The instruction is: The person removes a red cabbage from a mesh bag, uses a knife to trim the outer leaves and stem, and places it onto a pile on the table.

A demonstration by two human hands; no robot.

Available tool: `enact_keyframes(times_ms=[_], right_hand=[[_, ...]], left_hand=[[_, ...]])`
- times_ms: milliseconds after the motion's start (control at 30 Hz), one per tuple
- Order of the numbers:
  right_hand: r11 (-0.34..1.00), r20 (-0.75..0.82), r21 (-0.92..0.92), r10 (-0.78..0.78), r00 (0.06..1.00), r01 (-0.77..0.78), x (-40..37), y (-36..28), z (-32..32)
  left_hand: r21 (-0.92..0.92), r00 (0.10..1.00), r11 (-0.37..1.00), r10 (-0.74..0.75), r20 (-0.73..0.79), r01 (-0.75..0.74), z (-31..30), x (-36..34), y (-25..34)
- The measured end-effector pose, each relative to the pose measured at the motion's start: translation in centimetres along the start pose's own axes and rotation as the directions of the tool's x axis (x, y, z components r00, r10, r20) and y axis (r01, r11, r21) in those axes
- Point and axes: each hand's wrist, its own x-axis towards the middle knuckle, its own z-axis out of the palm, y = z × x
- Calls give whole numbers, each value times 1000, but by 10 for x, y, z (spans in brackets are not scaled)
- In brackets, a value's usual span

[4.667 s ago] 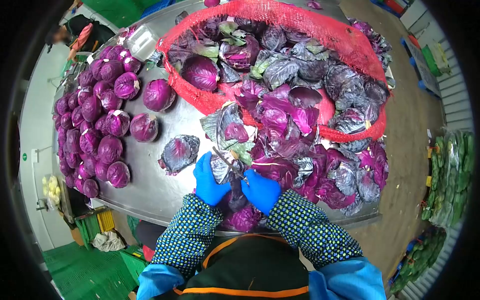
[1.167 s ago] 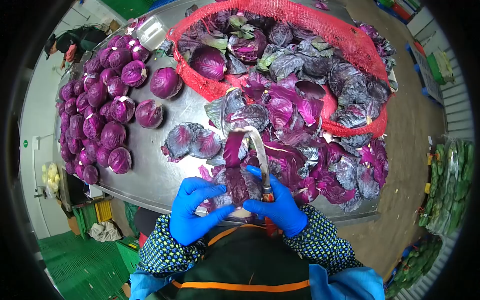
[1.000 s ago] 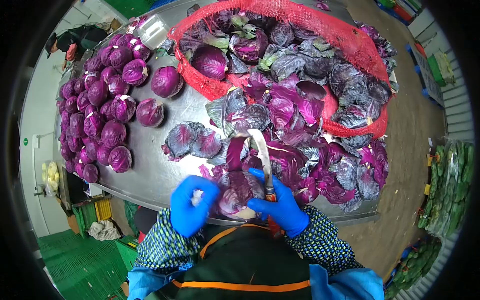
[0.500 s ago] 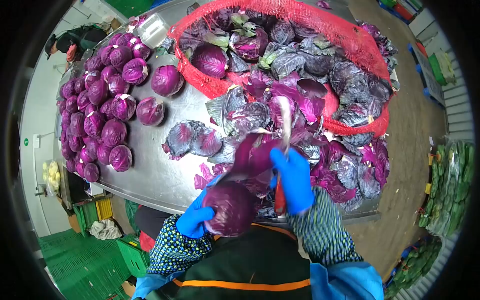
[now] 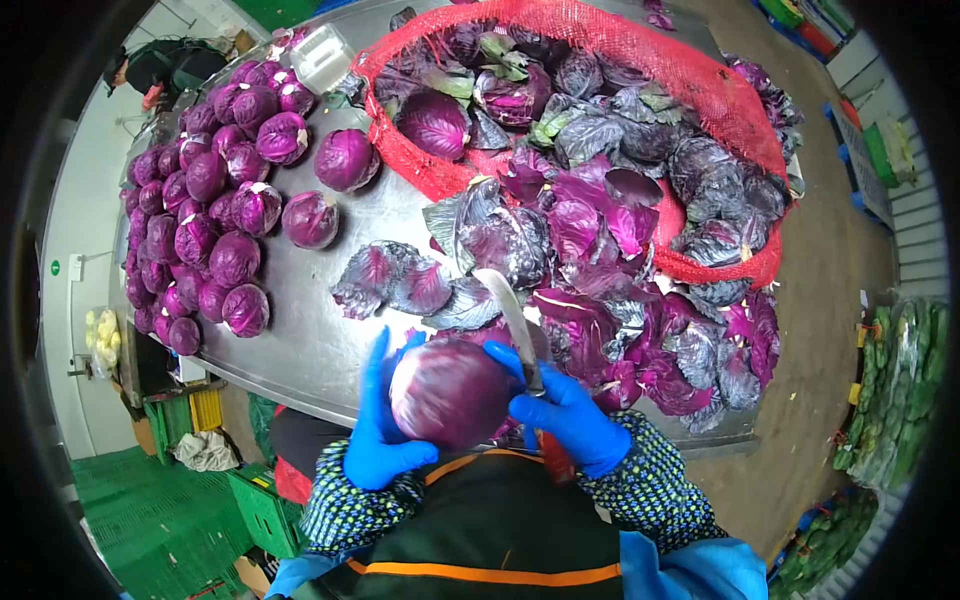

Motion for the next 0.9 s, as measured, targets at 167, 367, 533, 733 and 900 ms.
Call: enact_keyframes(times_ms=[167,367,533,733,900], right_hand=[[984,95,116,-144,985,133,26,32,-14],[459,114,-758,-605,788,463,-3,9,-5],[-13,329,-913,-614,718,407,0,5,6],[44,230,-951,-561,795,306,4,-1,5],[722,-125,-595,-517,847,353,18,-1,6]], left_hand=[[-94,987,988,-132,-89,123,5,2,-20],[284,958,958,111,-265,-33,14,11,-17],[521,941,852,219,-259,-55,17,9,-20],[564,946,822,241,-218,-79,21,1,-23],[563,961,807,265,-76,-178,18,-4,-33]])
